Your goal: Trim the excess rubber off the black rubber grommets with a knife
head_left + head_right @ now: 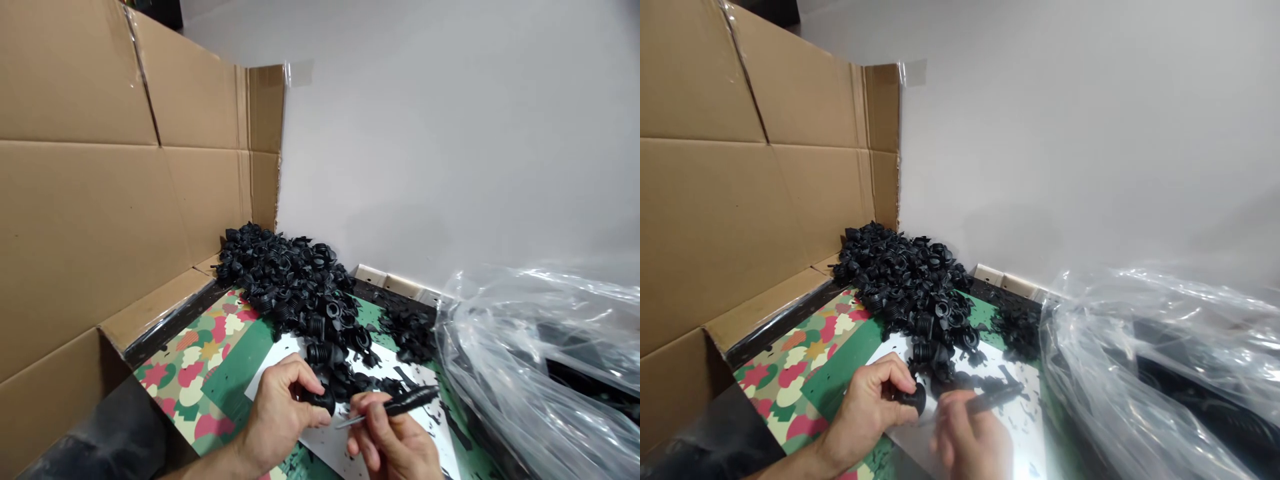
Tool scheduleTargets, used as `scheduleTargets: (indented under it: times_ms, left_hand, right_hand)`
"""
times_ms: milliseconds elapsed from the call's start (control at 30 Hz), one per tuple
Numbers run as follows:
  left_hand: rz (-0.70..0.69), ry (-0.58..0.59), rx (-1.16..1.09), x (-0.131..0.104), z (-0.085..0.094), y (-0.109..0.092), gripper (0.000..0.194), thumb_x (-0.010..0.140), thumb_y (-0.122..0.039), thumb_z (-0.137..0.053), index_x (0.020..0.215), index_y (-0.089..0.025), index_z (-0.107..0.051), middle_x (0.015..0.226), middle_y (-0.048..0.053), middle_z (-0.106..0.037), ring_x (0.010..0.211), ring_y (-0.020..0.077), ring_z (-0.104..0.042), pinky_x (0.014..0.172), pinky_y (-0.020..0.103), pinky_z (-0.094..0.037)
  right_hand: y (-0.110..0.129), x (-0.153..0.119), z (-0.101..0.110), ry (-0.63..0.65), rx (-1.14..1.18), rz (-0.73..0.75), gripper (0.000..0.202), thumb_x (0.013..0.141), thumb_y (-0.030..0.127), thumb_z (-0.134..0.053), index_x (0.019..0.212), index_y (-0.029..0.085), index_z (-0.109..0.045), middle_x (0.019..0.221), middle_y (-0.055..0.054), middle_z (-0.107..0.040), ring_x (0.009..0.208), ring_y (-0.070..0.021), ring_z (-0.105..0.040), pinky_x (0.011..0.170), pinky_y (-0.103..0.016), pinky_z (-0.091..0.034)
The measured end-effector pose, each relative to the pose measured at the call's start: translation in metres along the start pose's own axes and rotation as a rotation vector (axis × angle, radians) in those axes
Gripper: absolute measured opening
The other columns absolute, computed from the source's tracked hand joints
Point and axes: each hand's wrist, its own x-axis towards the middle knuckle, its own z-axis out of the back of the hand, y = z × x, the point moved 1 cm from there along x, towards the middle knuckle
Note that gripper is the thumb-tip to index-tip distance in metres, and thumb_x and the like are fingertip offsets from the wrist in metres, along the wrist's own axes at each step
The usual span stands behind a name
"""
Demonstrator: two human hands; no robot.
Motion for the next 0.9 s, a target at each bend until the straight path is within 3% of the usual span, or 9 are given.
scheduleTargets:
  times_ms: [133, 233, 400, 633, 800, 900]
  left_hand:
    - [-0.003, -0.003, 0.001, 0.002, 0.001, -0.001, 0.030, 0.039, 0.010, -0.072, 0.052, -0.017, -0.066, 0.063, -0.002, -0.059, 0.062, 0.0141, -0.053, 0.058, 0.023, -0.038]
    - [-0.010, 0.012, 0.010, 0.001, 0.001, -0.001, 0.030, 0.040, 0.009, -0.071, 0.054, -0.017, -0.066, 0.065, -0.002, -0.060, 0.064, 0.0145, -0.053, 0.059, 0.023, -0.038]
    - [-0.033, 0.024, 0.010, -0.001, 0.002, -0.002, 0.029, 0.042, 0.007, -0.070, 0.056, -0.018, -0.067, 0.069, -0.001, -0.061, 0.067, 0.0156, -0.054, 0.059, 0.024, -0.038]
    - [-0.051, 0.031, -0.044, 0.000, -0.001, -0.005, 0.029, 0.041, 0.007, -0.069, 0.056, -0.018, -0.067, 0.070, 0.000, -0.062, 0.068, 0.0161, -0.055, 0.059, 0.023, -0.040]
    - [0.032, 0.179, -0.021, -0.002, 0.002, -0.004, 0.032, 0.044, 0.001, -0.074, 0.070, -0.018, -0.071, 0.079, 0.000, -0.064, 0.061, 0.0107, -0.050, 0.052, 0.019, -0.035]
    - [0.111, 0.256, -0.009, -0.003, 0.005, -0.002, 0.033, 0.050, -0.006, -0.075, 0.081, -0.018, -0.072, 0.073, -0.001, -0.063, 0.056, 0.0088, -0.046, 0.049, 0.019, -0.033]
  right_hand:
    - [0.007, 0.008, 0.010, -0.064, -0.093, 0.199, 0.038, 0.068, 0.054, -0.073, 0.065, 0.018, -0.063, 0.061, -0.002, -0.059, 0.054, -0.0143, -0.050, 0.054, -0.029, -0.043]
    - [0.008, 0.008, 0.009, -0.031, -0.115, 0.276, 0.039, 0.070, 0.055, -0.071, 0.061, 0.019, -0.059, 0.066, -0.003, -0.059, 0.063, -0.0176, -0.053, 0.058, -0.029, -0.044]
    - [0.000, 0.004, 0.007, -0.059, -0.251, 0.128, 0.042, 0.070, 0.056, -0.070, 0.083, 0.016, -0.066, 0.048, 0.004, -0.050, 0.042, -0.0120, -0.042, 0.042, -0.024, -0.033]
    - [-0.010, 0.002, -0.002, -0.036, -0.386, 0.122, 0.041, 0.067, 0.057, -0.070, 0.073, 0.016, -0.070, 0.039, 0.008, -0.038, 0.034, -0.0086, -0.031, 0.032, -0.021, -0.023]
    - [-0.013, 0.004, -0.002, 0.026, -0.282, 0.070, 0.038, 0.067, 0.054, -0.073, 0.071, 0.016, -0.069, 0.038, 0.009, -0.035, 0.031, -0.0064, -0.025, 0.030, -0.019, -0.018]
    - [-0.012, 0.006, 0.003, 0.036, -0.209, 0.027, 0.036, 0.066, 0.051, -0.075, 0.069, 0.016, -0.069, 0.037, 0.009, -0.034, 0.031, -0.0060, -0.024, 0.030, -0.019, -0.019]
